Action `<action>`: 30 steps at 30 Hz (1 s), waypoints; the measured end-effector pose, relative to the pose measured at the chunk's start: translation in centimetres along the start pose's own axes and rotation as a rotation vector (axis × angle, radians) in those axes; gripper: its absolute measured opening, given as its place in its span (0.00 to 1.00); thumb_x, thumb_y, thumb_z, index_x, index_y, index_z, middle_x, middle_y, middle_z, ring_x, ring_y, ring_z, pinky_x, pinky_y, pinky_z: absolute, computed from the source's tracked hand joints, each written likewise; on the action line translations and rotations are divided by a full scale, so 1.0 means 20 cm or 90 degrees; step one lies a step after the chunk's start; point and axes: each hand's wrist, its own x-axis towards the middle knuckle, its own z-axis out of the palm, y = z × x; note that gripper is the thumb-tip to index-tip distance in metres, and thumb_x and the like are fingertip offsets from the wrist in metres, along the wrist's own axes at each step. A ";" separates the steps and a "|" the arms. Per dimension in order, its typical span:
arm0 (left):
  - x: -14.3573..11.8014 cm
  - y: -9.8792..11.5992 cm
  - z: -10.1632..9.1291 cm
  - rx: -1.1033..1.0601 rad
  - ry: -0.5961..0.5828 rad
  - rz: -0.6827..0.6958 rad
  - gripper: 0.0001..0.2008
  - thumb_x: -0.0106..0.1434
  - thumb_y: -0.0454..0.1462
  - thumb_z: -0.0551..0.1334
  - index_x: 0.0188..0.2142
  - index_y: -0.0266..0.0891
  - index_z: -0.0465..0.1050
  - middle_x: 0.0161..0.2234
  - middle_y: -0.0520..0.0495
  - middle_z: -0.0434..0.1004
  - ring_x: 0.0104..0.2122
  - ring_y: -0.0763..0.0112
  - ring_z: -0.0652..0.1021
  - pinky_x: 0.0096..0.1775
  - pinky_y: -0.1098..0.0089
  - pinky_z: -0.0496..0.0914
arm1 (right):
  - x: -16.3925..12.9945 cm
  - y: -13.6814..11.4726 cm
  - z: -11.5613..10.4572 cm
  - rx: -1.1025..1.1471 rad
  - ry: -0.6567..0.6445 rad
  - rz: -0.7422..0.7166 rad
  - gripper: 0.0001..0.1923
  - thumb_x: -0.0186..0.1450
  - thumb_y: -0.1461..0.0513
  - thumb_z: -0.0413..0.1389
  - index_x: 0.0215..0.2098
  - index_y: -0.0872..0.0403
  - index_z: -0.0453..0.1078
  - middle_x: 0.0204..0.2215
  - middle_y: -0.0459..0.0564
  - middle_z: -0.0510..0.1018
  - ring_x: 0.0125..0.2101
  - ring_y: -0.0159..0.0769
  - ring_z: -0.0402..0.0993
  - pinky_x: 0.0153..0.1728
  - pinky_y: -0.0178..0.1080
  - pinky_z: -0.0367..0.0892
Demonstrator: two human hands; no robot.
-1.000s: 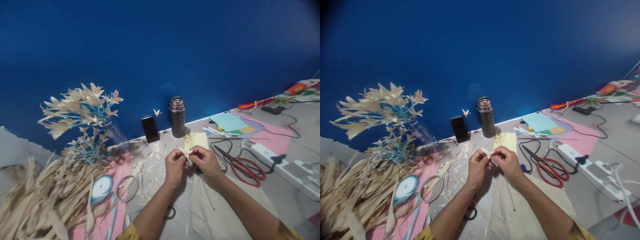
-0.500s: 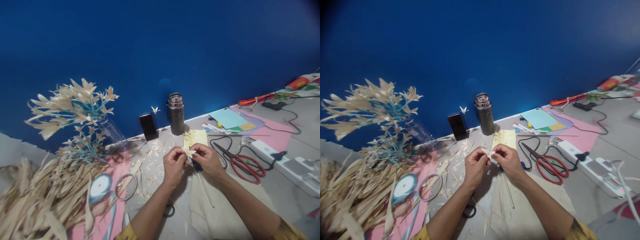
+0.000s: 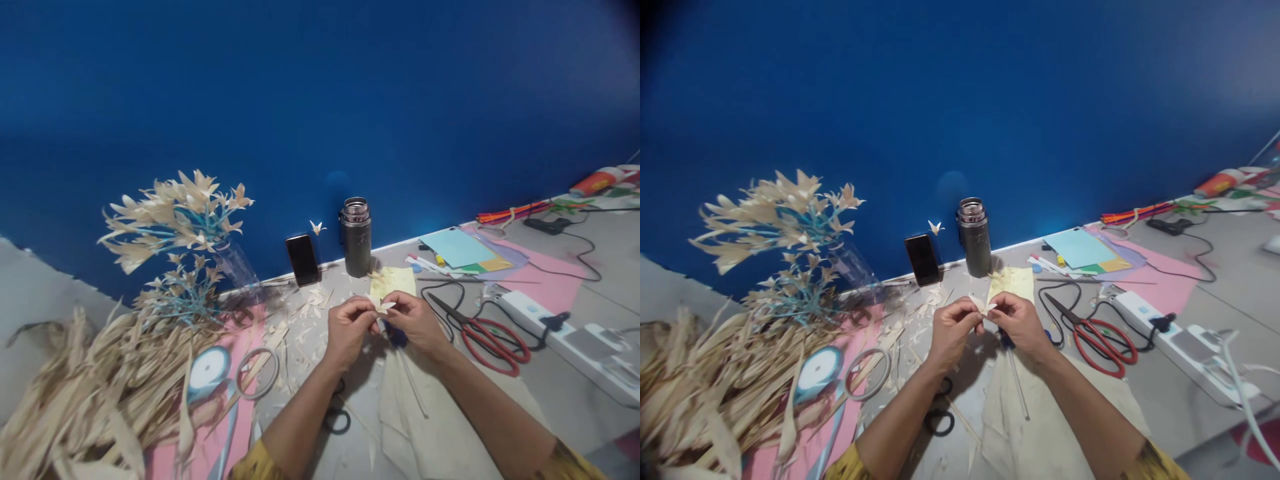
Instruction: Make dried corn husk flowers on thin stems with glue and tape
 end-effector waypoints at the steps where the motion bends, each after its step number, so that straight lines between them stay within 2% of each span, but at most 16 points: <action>1: 0.00 0.01 -0.01 -0.005 -0.016 -0.005 0.06 0.54 0.32 0.68 0.21 0.37 0.77 0.23 0.52 0.73 0.18 0.76 0.74 0.26 0.73 0.69 | 0.00 0.00 0.00 0.003 -0.003 0.003 0.18 0.54 0.49 0.71 0.28 0.53 0.73 0.20 0.42 0.71 0.21 0.30 0.62 0.23 0.35 0.56; 5: 0.01 0.01 -0.02 -0.063 -0.058 -0.044 0.04 0.52 0.35 0.71 0.24 0.36 0.80 0.25 0.50 0.76 0.20 0.72 0.76 0.25 0.71 0.70 | -0.01 -0.02 0.00 0.040 -0.021 0.013 0.20 0.54 0.48 0.71 0.30 0.53 0.73 0.22 0.44 0.74 0.22 0.32 0.67 0.25 0.36 0.61; 9: 0.00 0.00 -0.01 -0.105 -0.041 -0.075 0.07 0.50 0.36 0.73 0.25 0.36 0.79 0.24 0.50 0.76 0.19 0.75 0.73 0.24 0.72 0.67 | -0.01 -0.05 0.01 0.052 -0.035 0.001 0.19 0.53 0.50 0.72 0.29 0.53 0.72 0.22 0.45 0.77 0.24 0.34 0.71 0.27 0.37 0.64; 18: 0.00 -0.01 -0.01 -0.078 -0.035 -0.084 0.08 0.52 0.38 0.72 0.26 0.36 0.78 0.22 0.52 0.74 0.19 0.75 0.72 0.25 0.72 0.67 | -0.02 -0.07 0.00 0.047 -0.085 0.011 0.20 0.55 0.49 0.71 0.30 0.53 0.72 0.23 0.46 0.78 0.26 0.36 0.74 0.28 0.37 0.66; 26: -0.01 -0.04 -0.01 -0.058 -0.039 -0.081 0.07 0.55 0.37 0.70 0.25 0.36 0.77 0.22 0.53 0.73 0.19 0.76 0.73 0.27 0.73 0.67 | -0.02 -0.08 -0.01 0.011 -0.093 0.011 0.19 0.56 0.48 0.70 0.31 0.53 0.73 0.23 0.47 0.79 0.25 0.36 0.75 0.29 0.37 0.67; 30: -0.01 -0.05 0.00 -0.048 0.000 -0.047 0.07 0.56 0.37 0.69 0.25 0.37 0.76 0.24 0.53 0.72 0.20 0.77 0.73 0.26 0.74 0.66 | -0.02 -0.10 0.00 -0.006 -0.079 0.001 0.18 0.56 0.50 0.69 0.32 0.54 0.74 0.25 0.47 0.78 0.27 0.36 0.74 0.29 0.37 0.67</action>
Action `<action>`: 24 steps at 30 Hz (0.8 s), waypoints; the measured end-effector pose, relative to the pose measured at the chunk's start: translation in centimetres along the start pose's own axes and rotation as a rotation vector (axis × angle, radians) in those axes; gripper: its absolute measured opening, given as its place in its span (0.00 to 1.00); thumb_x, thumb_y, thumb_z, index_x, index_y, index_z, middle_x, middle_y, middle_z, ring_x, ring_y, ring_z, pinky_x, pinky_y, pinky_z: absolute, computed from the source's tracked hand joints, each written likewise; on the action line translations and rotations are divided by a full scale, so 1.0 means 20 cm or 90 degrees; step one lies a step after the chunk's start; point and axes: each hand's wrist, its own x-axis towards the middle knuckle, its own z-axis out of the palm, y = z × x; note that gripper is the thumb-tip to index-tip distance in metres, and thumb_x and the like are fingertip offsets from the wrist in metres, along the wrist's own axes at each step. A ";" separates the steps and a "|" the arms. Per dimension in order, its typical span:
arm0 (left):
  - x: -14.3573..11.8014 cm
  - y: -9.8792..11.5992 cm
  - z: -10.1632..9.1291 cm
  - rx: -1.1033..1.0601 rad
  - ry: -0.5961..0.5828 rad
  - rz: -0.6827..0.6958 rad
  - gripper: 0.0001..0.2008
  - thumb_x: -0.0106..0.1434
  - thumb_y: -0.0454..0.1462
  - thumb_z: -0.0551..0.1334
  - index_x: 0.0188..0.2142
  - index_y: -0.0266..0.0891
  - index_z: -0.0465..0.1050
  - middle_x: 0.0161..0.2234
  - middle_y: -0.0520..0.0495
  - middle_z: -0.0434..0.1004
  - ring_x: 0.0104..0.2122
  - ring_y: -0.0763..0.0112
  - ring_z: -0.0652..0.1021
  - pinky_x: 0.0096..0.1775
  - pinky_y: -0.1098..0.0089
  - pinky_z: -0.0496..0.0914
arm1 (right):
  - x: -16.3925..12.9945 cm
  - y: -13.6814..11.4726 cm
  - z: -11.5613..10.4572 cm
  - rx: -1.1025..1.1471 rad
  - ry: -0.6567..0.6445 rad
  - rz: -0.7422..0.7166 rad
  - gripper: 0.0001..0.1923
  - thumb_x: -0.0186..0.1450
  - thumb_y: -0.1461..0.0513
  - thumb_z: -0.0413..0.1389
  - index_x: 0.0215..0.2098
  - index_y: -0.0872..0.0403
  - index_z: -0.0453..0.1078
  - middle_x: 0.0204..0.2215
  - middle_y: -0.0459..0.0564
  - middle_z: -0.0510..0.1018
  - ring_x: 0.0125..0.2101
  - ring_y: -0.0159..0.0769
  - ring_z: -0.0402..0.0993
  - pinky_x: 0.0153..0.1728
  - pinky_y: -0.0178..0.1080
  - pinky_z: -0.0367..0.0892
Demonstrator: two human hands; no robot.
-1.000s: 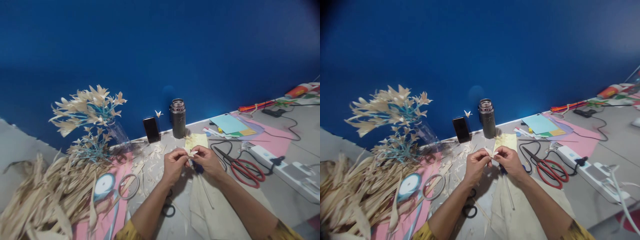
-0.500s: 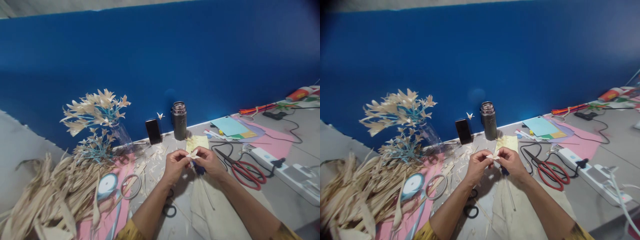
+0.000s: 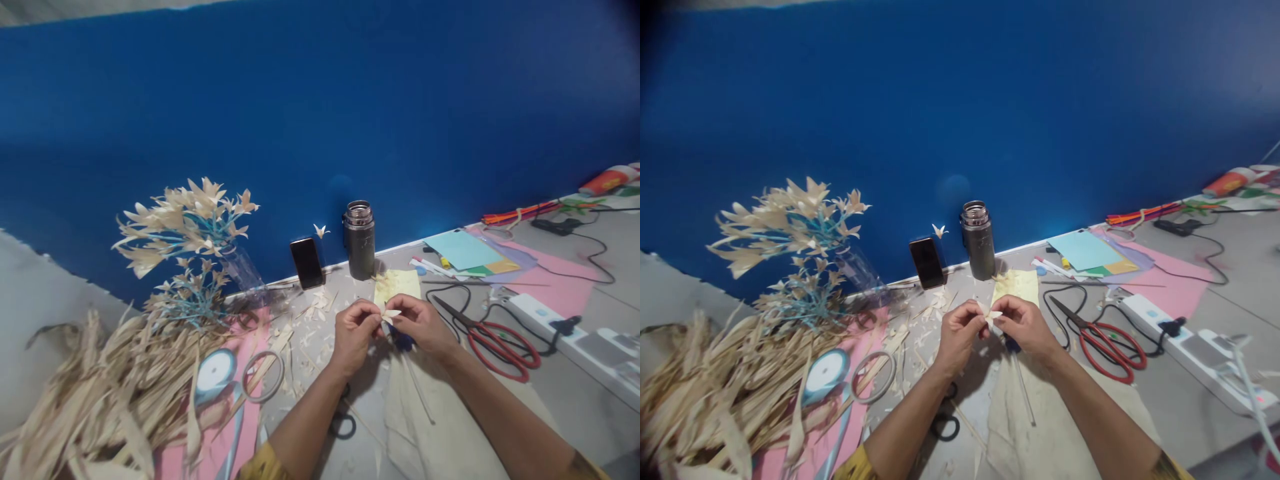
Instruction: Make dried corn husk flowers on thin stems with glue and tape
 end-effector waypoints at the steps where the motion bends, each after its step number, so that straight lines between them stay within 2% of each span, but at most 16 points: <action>1: 0.00 0.00 0.00 0.007 0.014 0.010 0.07 0.56 0.37 0.69 0.26 0.37 0.76 0.24 0.53 0.72 0.20 0.77 0.73 0.26 0.74 0.66 | 0.00 0.00 0.00 -0.008 0.010 -0.002 0.17 0.56 0.50 0.69 0.32 0.54 0.75 0.25 0.47 0.78 0.27 0.35 0.73 0.29 0.36 0.67; 7: 0.01 -0.02 -0.02 0.024 0.063 0.001 0.06 0.55 0.37 0.69 0.26 0.37 0.76 0.23 0.54 0.72 0.20 0.77 0.71 0.25 0.74 0.64 | -0.01 0.01 0.01 -0.089 0.045 -0.044 0.11 0.58 0.54 0.66 0.31 0.53 0.75 0.27 0.48 0.77 0.29 0.36 0.71 0.30 0.37 0.66; 13: 0.01 -0.06 -0.02 0.005 0.045 -0.038 0.05 0.55 0.37 0.69 0.27 0.38 0.76 0.19 0.55 0.71 0.20 0.76 0.71 0.26 0.74 0.64 | 0.01 0.04 0.02 -0.167 0.059 -0.066 0.08 0.57 0.57 0.64 0.30 0.53 0.75 0.22 0.44 0.74 0.23 0.33 0.66 0.25 0.36 0.62; 18: 0.00 -0.08 -0.02 -0.019 0.030 -0.062 0.06 0.55 0.38 0.70 0.29 0.38 0.76 0.19 0.54 0.72 0.19 0.75 0.71 0.27 0.74 0.65 | 0.00 0.02 0.02 -0.153 0.065 -0.057 0.08 0.56 0.57 0.63 0.30 0.53 0.73 0.20 0.43 0.73 0.22 0.31 0.64 0.23 0.35 0.60; 24: 0.01 -0.03 -0.03 0.001 -0.002 -0.021 0.07 0.55 0.38 0.71 0.27 0.37 0.76 0.26 0.53 0.74 0.20 0.77 0.72 0.26 0.73 0.66 | 0.00 0.04 0.03 -0.140 0.067 -0.051 0.06 0.56 0.59 0.63 0.30 0.53 0.74 0.20 0.43 0.73 0.21 0.31 0.64 0.23 0.35 0.59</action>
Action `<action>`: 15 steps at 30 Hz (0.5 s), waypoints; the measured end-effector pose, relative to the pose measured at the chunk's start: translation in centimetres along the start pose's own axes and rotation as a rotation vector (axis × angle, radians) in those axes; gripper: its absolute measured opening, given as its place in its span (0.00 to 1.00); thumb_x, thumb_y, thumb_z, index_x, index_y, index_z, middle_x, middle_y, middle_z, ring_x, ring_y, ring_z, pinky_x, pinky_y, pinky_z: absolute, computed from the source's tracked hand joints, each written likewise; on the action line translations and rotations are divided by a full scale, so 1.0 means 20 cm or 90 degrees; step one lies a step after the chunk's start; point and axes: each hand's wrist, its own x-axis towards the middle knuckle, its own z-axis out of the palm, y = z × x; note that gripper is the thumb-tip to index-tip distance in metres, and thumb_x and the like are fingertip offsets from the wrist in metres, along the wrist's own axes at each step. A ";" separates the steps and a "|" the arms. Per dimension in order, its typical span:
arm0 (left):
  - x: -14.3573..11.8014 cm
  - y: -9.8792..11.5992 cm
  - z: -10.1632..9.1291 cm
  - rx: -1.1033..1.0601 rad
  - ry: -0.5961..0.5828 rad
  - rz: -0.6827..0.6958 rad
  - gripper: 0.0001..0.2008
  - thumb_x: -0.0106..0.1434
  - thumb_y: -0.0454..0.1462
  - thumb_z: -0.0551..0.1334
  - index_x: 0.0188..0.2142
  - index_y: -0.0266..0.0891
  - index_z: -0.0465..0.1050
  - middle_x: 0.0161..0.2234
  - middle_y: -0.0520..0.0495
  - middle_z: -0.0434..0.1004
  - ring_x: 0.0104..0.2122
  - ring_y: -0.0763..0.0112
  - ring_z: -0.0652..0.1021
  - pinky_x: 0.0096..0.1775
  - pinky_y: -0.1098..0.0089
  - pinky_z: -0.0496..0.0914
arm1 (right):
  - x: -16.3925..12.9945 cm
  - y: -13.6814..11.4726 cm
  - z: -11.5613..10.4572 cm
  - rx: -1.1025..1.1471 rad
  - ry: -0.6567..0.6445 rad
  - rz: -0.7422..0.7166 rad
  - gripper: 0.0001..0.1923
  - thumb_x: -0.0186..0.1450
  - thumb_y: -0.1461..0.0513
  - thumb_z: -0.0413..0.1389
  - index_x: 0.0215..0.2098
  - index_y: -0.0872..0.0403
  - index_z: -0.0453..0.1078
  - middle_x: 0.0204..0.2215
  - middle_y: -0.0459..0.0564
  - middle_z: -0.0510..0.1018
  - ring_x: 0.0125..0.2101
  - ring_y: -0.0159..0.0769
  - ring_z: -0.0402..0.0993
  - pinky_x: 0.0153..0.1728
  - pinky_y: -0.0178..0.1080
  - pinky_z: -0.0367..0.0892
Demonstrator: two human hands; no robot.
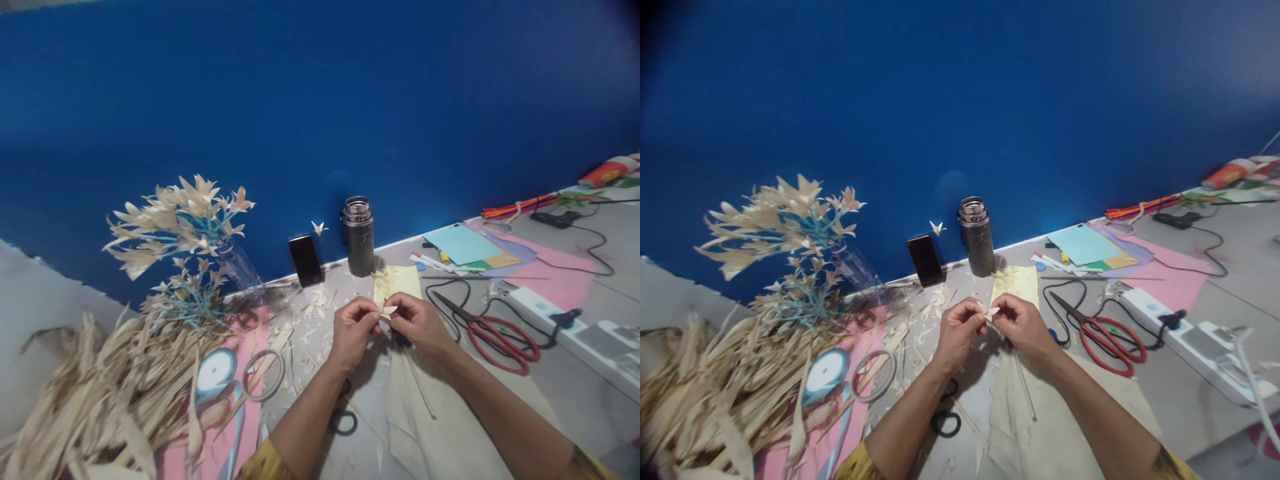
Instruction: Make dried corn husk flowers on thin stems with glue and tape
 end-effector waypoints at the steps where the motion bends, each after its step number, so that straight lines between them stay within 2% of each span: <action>1: 0.00 0.01 0.00 0.007 -0.006 0.011 0.07 0.55 0.38 0.71 0.26 0.37 0.77 0.27 0.52 0.75 0.20 0.77 0.73 0.26 0.73 0.66 | 0.00 0.01 0.00 0.004 0.009 -0.005 0.06 0.56 0.59 0.63 0.30 0.53 0.74 0.20 0.43 0.73 0.21 0.31 0.64 0.23 0.35 0.59; 6: 0.01 0.02 -0.01 0.017 -0.016 0.032 0.08 0.54 0.39 0.73 0.26 0.37 0.78 0.31 0.50 0.77 0.20 0.77 0.73 0.26 0.72 0.67 | 0.00 0.04 0.02 0.007 0.037 -0.028 0.06 0.57 0.58 0.64 0.29 0.52 0.74 0.21 0.43 0.74 0.21 0.31 0.65 0.23 0.34 0.59; 11: 0.01 -0.03 0.00 -0.095 -0.022 -0.082 0.15 0.53 0.44 0.75 0.28 0.37 0.74 0.17 0.54 0.70 0.18 0.77 0.69 0.26 0.74 0.63 | 0.01 0.03 0.01 0.022 0.037 -0.021 0.08 0.56 0.58 0.65 0.29 0.52 0.74 0.22 0.43 0.74 0.23 0.32 0.67 0.25 0.35 0.62; 15: 0.01 -0.05 0.00 -0.205 -0.054 -0.134 0.21 0.49 0.47 0.78 0.29 0.37 0.73 0.17 0.55 0.70 0.17 0.77 0.67 0.25 0.73 0.62 | 0.01 0.02 -0.01 0.009 0.032 -0.027 0.07 0.59 0.57 0.64 0.30 0.52 0.74 0.23 0.44 0.74 0.25 0.33 0.68 0.26 0.36 0.64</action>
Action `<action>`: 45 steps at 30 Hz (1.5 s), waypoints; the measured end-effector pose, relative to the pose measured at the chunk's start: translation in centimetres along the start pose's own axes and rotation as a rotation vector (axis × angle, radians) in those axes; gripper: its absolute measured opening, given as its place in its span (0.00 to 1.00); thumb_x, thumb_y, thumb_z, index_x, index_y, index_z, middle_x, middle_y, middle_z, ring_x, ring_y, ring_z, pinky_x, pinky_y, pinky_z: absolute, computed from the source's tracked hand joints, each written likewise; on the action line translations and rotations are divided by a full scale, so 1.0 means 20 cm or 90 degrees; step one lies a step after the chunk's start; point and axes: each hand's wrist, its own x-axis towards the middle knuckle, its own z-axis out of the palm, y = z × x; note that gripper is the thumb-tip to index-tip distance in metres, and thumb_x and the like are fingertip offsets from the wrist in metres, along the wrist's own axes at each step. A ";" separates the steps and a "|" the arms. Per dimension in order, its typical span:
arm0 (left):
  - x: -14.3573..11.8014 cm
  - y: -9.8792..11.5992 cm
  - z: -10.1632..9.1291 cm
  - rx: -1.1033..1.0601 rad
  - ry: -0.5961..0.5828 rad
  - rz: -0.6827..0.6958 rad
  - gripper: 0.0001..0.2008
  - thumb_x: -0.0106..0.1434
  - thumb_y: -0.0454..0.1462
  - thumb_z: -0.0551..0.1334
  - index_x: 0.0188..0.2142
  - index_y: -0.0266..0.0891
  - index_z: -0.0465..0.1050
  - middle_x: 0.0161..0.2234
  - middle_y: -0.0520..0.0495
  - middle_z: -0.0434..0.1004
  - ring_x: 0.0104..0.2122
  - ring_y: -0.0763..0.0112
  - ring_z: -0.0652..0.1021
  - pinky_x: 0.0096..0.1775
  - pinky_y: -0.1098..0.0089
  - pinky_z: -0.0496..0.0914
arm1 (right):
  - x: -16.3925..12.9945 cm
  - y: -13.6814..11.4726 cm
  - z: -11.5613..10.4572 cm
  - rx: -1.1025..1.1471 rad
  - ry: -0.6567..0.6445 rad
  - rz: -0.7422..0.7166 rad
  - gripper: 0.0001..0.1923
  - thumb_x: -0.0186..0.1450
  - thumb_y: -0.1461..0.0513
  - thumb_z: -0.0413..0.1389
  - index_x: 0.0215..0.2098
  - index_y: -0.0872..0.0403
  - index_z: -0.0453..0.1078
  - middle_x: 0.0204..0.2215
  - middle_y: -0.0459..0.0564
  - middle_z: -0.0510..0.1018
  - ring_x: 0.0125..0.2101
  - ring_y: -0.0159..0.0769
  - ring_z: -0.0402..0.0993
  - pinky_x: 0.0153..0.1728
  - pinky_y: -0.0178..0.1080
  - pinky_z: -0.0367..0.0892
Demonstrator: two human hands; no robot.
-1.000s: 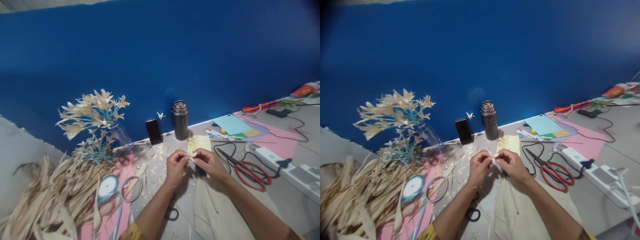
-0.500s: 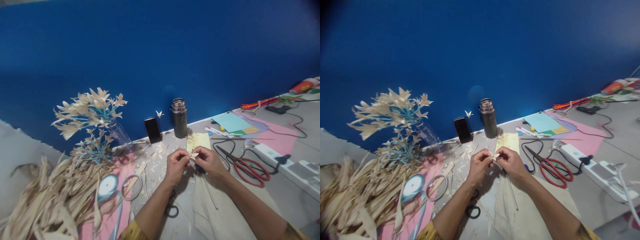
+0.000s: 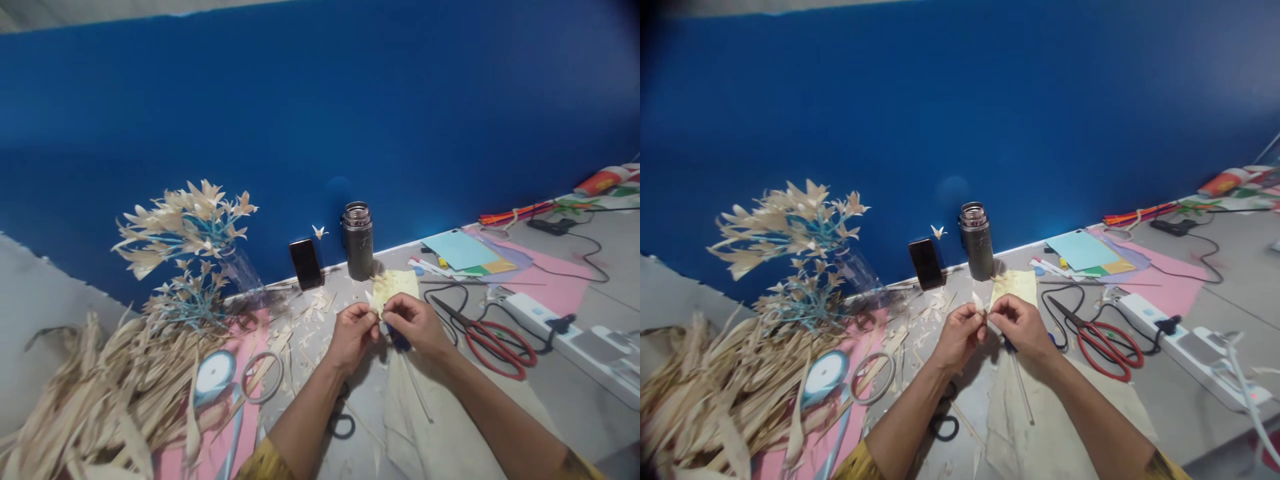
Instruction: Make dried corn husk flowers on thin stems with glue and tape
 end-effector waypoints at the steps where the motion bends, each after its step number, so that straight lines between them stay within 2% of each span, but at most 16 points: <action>1: 0.00 0.00 0.00 -0.018 -0.011 -0.008 0.21 0.48 0.47 0.79 0.29 0.37 0.73 0.18 0.55 0.70 0.18 0.77 0.67 0.25 0.73 0.63 | 0.00 0.00 0.00 -0.003 0.004 -0.005 0.07 0.60 0.57 0.63 0.30 0.52 0.74 0.23 0.44 0.74 0.25 0.34 0.69 0.27 0.36 0.64; 6: -0.01 0.00 0.00 -0.048 -0.049 -0.051 0.21 0.47 0.46 0.80 0.28 0.35 0.74 0.22 0.52 0.73 0.19 0.77 0.70 0.24 0.72 0.65 | -0.01 -0.04 -0.01 -0.016 0.039 -0.076 0.06 0.60 0.59 0.62 0.36 0.51 0.77 0.28 0.46 0.77 0.27 0.35 0.71 0.29 0.38 0.66; 9: -0.02 0.00 0.00 -0.050 -0.051 -0.058 0.20 0.47 0.45 0.80 0.27 0.35 0.75 0.22 0.52 0.73 0.19 0.77 0.70 0.24 0.72 0.65 | -0.01 -0.05 -0.02 -0.044 0.021 -0.144 0.03 0.62 0.60 0.62 0.32 0.51 0.77 0.30 0.48 0.78 0.29 0.37 0.72 0.31 0.39 0.66; 11: -0.02 0.00 -0.01 -0.050 -0.046 -0.061 0.20 0.48 0.44 0.80 0.28 0.35 0.75 0.23 0.52 0.74 0.19 0.77 0.70 0.25 0.72 0.66 | -0.01 -0.05 -0.01 -0.057 0.014 -0.157 0.05 0.63 0.60 0.61 0.30 0.51 0.76 0.29 0.48 0.78 0.30 0.37 0.73 0.31 0.38 0.67; 16: -0.01 0.00 -0.01 -0.059 0.010 -0.062 0.24 0.46 0.42 0.80 0.40 0.35 0.77 0.26 0.50 0.79 0.19 0.76 0.71 0.24 0.73 0.66 | -0.01 -0.04 -0.01 -0.065 0.064 -0.127 0.07 0.64 0.59 0.60 0.29 0.52 0.75 0.28 0.46 0.77 0.28 0.34 0.72 0.31 0.36 0.66; 18: -0.01 0.00 0.00 -0.013 0.052 -0.020 0.23 0.48 0.42 0.78 0.40 0.36 0.77 0.27 0.50 0.79 0.19 0.76 0.72 0.24 0.73 0.65 | -0.01 -0.04 -0.01 -0.074 0.082 -0.113 0.07 0.64 0.59 0.60 0.29 0.52 0.75 0.27 0.46 0.78 0.27 0.34 0.71 0.30 0.35 0.66; 20: -0.02 -0.01 0.02 0.086 0.109 0.059 0.17 0.49 0.40 0.77 0.36 0.37 0.77 0.27 0.51 0.78 0.20 0.76 0.72 0.25 0.72 0.66 | -0.01 -0.03 0.00 -0.086 0.093 -0.095 0.07 0.64 0.59 0.60 0.30 0.52 0.76 0.27 0.46 0.78 0.26 0.33 0.71 0.28 0.35 0.65; 24: -0.05 -0.04 0.04 0.288 0.182 0.188 0.07 0.54 0.35 0.72 0.34 0.39 0.80 0.30 0.49 0.80 0.27 0.71 0.75 0.32 0.70 0.70 | -0.01 -0.01 0.01 -0.104 0.098 -0.072 0.08 0.63 0.57 0.61 0.30 0.53 0.76 0.25 0.45 0.78 0.23 0.33 0.68 0.26 0.35 0.63; 28: -0.06 -0.03 0.05 0.361 0.211 0.200 0.03 0.58 0.36 0.68 0.31 0.39 0.82 0.27 0.48 0.80 0.27 0.69 0.76 0.33 0.69 0.69 | -0.02 0.00 0.03 -0.117 0.069 -0.083 0.08 0.63 0.56 0.61 0.30 0.53 0.76 0.25 0.46 0.77 0.23 0.33 0.68 0.25 0.36 0.63; 31: -0.05 -0.02 0.04 0.328 0.220 0.180 0.04 0.57 0.37 0.68 0.30 0.38 0.80 0.23 0.50 0.77 0.23 0.71 0.73 0.29 0.70 0.67 | -0.03 0.00 0.03 -0.139 0.050 -0.108 0.08 0.64 0.57 0.60 0.32 0.53 0.76 0.26 0.46 0.77 0.24 0.33 0.68 0.26 0.36 0.62; 38: 0.00 -0.05 0.01 0.185 0.166 0.106 0.08 0.55 0.39 0.68 0.31 0.39 0.73 0.20 0.53 0.73 0.18 0.75 0.69 0.24 0.73 0.64 | -0.02 -0.01 0.01 -0.124 0.128 -0.065 0.09 0.64 0.55 0.59 0.35 0.52 0.75 0.27 0.47 0.77 0.26 0.35 0.70 0.28 0.36 0.64; 42: -0.01 -0.04 0.00 0.201 0.117 0.088 0.07 0.55 0.38 0.67 0.30 0.38 0.72 0.20 0.53 0.73 0.19 0.76 0.69 0.25 0.74 0.64 | -0.01 -0.03 -0.01 -0.067 0.074 -0.005 0.12 0.65 0.53 0.59 0.36 0.53 0.77 0.32 0.49 0.80 0.30 0.36 0.73 0.31 0.37 0.67; 45: -0.01 -0.05 -0.01 0.218 0.076 0.081 0.06 0.55 0.38 0.67 0.29 0.38 0.72 0.20 0.54 0.72 0.18 0.77 0.68 0.25 0.74 0.63 | -0.01 -0.06 -0.01 -0.011 0.011 0.069 0.14 0.63 0.51 0.61 0.31 0.53 0.76 0.26 0.47 0.77 0.26 0.35 0.70 0.27 0.36 0.64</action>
